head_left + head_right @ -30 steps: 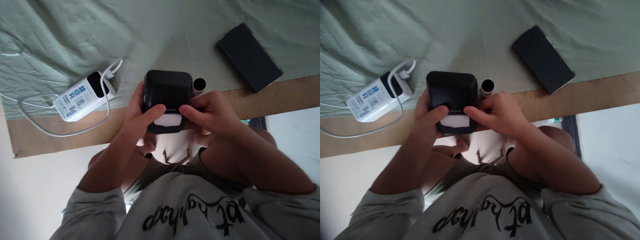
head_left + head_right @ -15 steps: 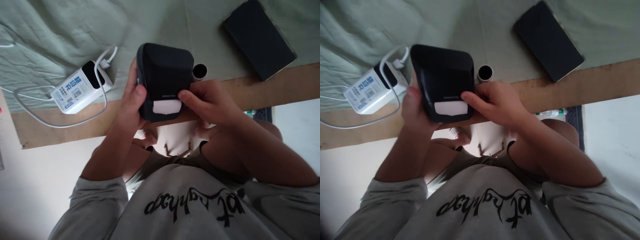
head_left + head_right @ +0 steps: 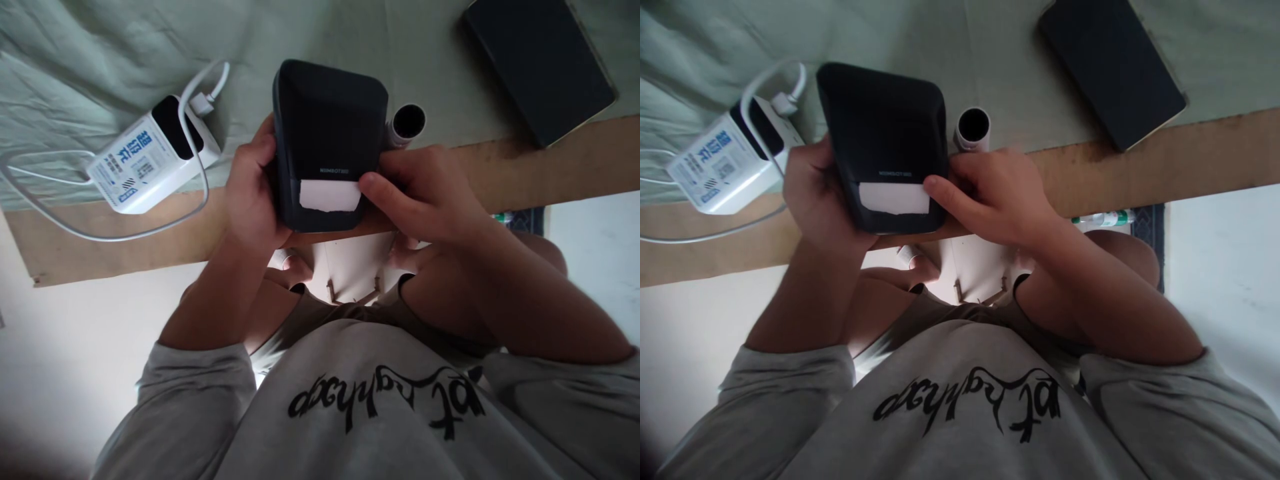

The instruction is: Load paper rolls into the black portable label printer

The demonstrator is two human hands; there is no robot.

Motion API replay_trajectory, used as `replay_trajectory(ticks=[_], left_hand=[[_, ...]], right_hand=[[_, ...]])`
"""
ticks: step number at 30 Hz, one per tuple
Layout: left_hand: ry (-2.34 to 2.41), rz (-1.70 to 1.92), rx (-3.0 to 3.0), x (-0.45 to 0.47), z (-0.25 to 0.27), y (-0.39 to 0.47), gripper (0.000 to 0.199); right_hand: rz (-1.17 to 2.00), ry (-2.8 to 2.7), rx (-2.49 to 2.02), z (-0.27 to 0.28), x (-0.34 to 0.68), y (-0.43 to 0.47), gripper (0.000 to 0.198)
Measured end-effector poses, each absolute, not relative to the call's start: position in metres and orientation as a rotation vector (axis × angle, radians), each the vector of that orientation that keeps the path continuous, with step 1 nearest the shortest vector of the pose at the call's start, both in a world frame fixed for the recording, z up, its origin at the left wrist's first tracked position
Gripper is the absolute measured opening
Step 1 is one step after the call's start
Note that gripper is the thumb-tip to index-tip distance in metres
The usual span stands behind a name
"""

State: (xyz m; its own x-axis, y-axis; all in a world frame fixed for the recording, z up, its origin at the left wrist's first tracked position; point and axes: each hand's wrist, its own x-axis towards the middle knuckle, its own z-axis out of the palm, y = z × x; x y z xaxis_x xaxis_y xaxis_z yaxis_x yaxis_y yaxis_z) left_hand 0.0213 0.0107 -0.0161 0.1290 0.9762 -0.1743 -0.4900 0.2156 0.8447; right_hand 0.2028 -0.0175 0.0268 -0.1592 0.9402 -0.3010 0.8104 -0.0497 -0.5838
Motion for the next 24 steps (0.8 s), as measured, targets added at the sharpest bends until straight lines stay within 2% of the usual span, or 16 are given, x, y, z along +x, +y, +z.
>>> replay_trajectory(ticks=[8, 14, 16, 19, 24], left_hand=[[0.784, 1.207, 0.755, 0.023, -0.011, 0.012, 0.021], [0.725, 1.15, 0.697, 0.028, -0.002, 0.01, 0.02], [0.692, 1.148, 0.729, 0.028, -0.001, 0.01, 0.021], [0.665, 1.118, 0.779, 0.025, -0.004, 0.011, 0.018], [0.631, 1.094, 0.791, 0.022, -0.008, 0.012, 0.023]], right_hand=[[1.014, -1.981, -1.829, 0.022, 0.205, -0.016, 0.049], [1.172, -1.849, -1.71, 0.035, 0.206, -0.023, 0.053], [1.08, -1.831, -1.625, 0.043, 0.206, -0.025, 0.055], [0.78, -1.774, -1.511, 0.053, 0.205, -0.022, 0.052], [0.583, -1.699, -1.404, 0.057, 0.203, -0.013, 0.031]])
